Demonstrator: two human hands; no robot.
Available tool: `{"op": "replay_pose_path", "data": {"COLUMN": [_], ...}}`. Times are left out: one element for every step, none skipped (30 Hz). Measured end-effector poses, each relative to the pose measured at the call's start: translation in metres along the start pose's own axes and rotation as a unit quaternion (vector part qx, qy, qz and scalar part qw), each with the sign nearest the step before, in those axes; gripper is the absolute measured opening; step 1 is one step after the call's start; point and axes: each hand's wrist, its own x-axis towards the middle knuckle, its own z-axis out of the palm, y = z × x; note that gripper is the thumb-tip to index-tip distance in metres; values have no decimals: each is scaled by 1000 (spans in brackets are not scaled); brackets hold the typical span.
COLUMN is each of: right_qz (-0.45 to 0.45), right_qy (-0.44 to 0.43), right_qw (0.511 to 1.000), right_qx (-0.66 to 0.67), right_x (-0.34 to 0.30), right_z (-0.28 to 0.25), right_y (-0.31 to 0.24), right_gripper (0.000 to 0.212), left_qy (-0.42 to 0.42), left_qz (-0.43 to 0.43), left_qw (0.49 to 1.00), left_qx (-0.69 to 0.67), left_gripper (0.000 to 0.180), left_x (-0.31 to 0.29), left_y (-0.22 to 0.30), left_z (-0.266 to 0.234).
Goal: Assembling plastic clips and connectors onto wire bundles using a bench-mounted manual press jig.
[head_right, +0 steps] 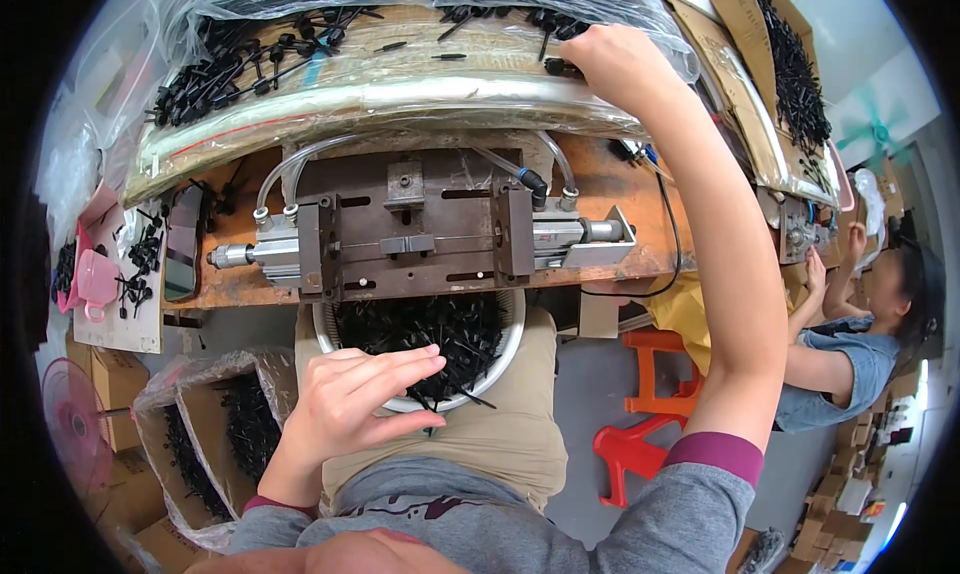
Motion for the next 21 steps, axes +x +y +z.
{"op": "replay_pose_path", "data": {"right_qz": [-5,-9,-33,14,61,107,139,149,160,170,192,210,229,246,265,258,249,238,201,172,146], "right_qy": [21,42,97,130,161,191,194,190,186,182,176,176,176,175,179,185,189,189,162,151,98], "right_qw": [999,997,988,972,948,914,864,843,820,796,767,748,728,707,688,680,669,659,657,646,623], "right_qx": [33,66,118,193,268,341,443,480,517,552,587,605,622,640,651,661,674,688,709,728,762], "right_x": [0,-1,-1,-3,-4,-5,-3,0,3,3,5,4,3,3,0,-4,-6,-6,-11,-16,-25], "right_z": [3,7,9,11,11,12,13,13,15,16,16,16,16,15,12,7,4,-3,-12,-23,-36], "right_y": [2,6,10,11,8,6,6,9,12,13,12,12,12,9,7,4,-3,-17,-35,-58,-83], "right_gripper": [16,18,17,18,18,19,19,18,18,17,16,17,18,19,22,22,22,22,26,23,25], "left_qy": [6,11,14,17,19,34,49,64,76,88,101,108,115,122,136,150,165,164,195,228,249], "left_qz": [2,4,5,6,6,5,4,5,4,3,1,3,7,8,10,13,11,-9,-55,-101,-137], "left_qw": [1000,1000,1000,1000,1000,999,998,997,996,995,993,992,991,990,988,986,984,985,976,962,942], "left_qx": [-4,-9,-13,-16,-19,-25,-30,-36,-45,-54,-62,-66,-71,-75,-73,-72,-68,-52,-82,-112,-177], "left_gripper": [46,46,46,46,47,46,45,44,43,43,42,41,40,38,38,38,38,41,48,55,61], "left_x": [-1,-2,-1,-1,0,1,2,3,5,8,10,13,15,17,21,25,27,26,29,32,37], "left_y": [0,0,0,1,2,1,0,-1,-1,0,-1,0,1,1,1,1,0,-1,-3,-3,-3], "left_z": [1,1,0,-1,-2,-1,-1,-1,-1,0,0,1,1,2,2,3,2,-3,-4,-4,-4]}}
